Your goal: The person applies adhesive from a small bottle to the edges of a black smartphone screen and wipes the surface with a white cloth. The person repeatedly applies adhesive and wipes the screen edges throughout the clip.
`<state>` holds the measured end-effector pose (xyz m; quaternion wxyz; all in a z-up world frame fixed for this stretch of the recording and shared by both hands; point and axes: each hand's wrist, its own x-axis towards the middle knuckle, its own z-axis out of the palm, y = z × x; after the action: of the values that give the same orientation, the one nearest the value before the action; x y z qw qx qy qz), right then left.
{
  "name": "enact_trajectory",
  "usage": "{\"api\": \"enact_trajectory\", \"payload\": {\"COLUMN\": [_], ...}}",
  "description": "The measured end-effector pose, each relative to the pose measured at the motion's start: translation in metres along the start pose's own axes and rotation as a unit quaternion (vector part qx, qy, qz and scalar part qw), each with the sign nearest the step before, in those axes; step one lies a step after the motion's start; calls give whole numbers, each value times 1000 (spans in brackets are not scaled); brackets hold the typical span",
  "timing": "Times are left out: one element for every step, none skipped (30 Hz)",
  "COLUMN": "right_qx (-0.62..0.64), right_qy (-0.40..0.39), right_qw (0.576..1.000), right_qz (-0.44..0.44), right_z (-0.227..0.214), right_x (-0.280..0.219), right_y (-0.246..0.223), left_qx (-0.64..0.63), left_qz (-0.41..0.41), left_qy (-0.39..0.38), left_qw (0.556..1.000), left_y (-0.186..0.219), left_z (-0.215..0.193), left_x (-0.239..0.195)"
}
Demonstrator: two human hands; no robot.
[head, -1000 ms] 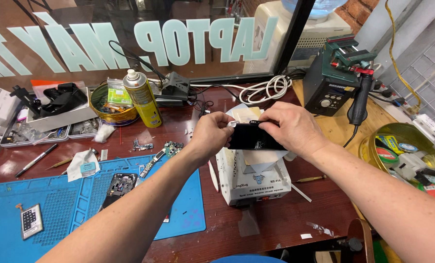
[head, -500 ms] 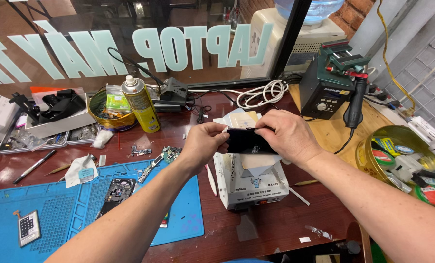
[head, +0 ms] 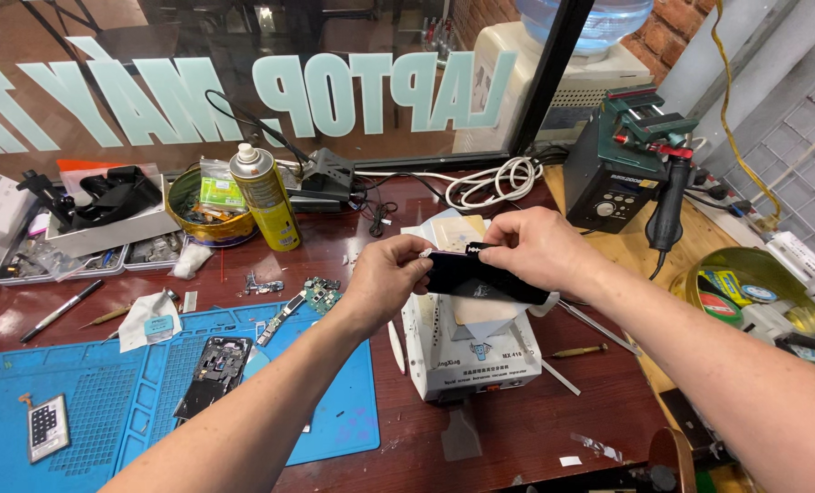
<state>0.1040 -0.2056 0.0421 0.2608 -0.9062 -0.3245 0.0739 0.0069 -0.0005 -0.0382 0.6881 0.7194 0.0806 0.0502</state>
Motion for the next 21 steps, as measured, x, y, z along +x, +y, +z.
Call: {"api": "enact_trajectory", "payload": {"right_qx": [-13,-26,-63,-99,-134,-149,-163,-177,-186,-196,-206,-201,-196,-191,-165,-137,-109,-115,-121,-127,-120], "right_qy": [20,41,78,115,150,164,177,191,195,199,203,202,202,201,189,178,166,153,141,128,114], "right_qw": [999,997,988,973,951,944,936,927,924,921,918,920,922,925,931,938,943,950,956,961,966], "right_qz": [-27,-54,-115,-175,-233,-246,-258,-271,-272,-271,-271,-268,-265,-261,-263,-266,-268,-248,-229,-210,-199], "right_z": [2,4,6,8,9,10,11,13,14,15,16,16,16,15,15,15,15,14,15,16,14], "right_x": [-3,-8,-13,-19,-24,-28,-31,-33,-35,-37,-38,-36,-35,-34,-31,-26,-23,-19,-16,-12,-10], "right_y": [-2,-3,-4,-5,-6,-8,-10,-12,-15,-17,-18,-20,-21,-21,-21,-21,-22,-22,-22,-22,-21], "left_qx": [10,20,22,25,28,36,45,55,52,48,45,43,42,40,50,61,72,63,55,46,65], "left_qz": [-1,-3,-4,-5,-6,-3,-1,1,3,5,7,10,14,17,16,15,14,16,18,21,18], "left_qy": [4,7,11,14,17,19,21,24,20,15,10,7,3,-2,3,9,15,14,13,13,19], "left_qw": [1000,1000,1000,1000,999,999,999,998,998,999,999,999,999,999,999,998,997,998,998,999,998], "left_y": [1,1,2,2,2,2,2,2,3,2,2,3,4,4,4,4,5,7,9,10,12], "left_z": [0,1,1,2,3,4,5,5,3,3,2,1,-1,0,1,1,1,1,2,2,2], "left_x": [0,0,0,0,0,1,1,0,0,-1,-1,-2,-3,-4,-5,-6,-7,-8,-8,-9,-9]}}
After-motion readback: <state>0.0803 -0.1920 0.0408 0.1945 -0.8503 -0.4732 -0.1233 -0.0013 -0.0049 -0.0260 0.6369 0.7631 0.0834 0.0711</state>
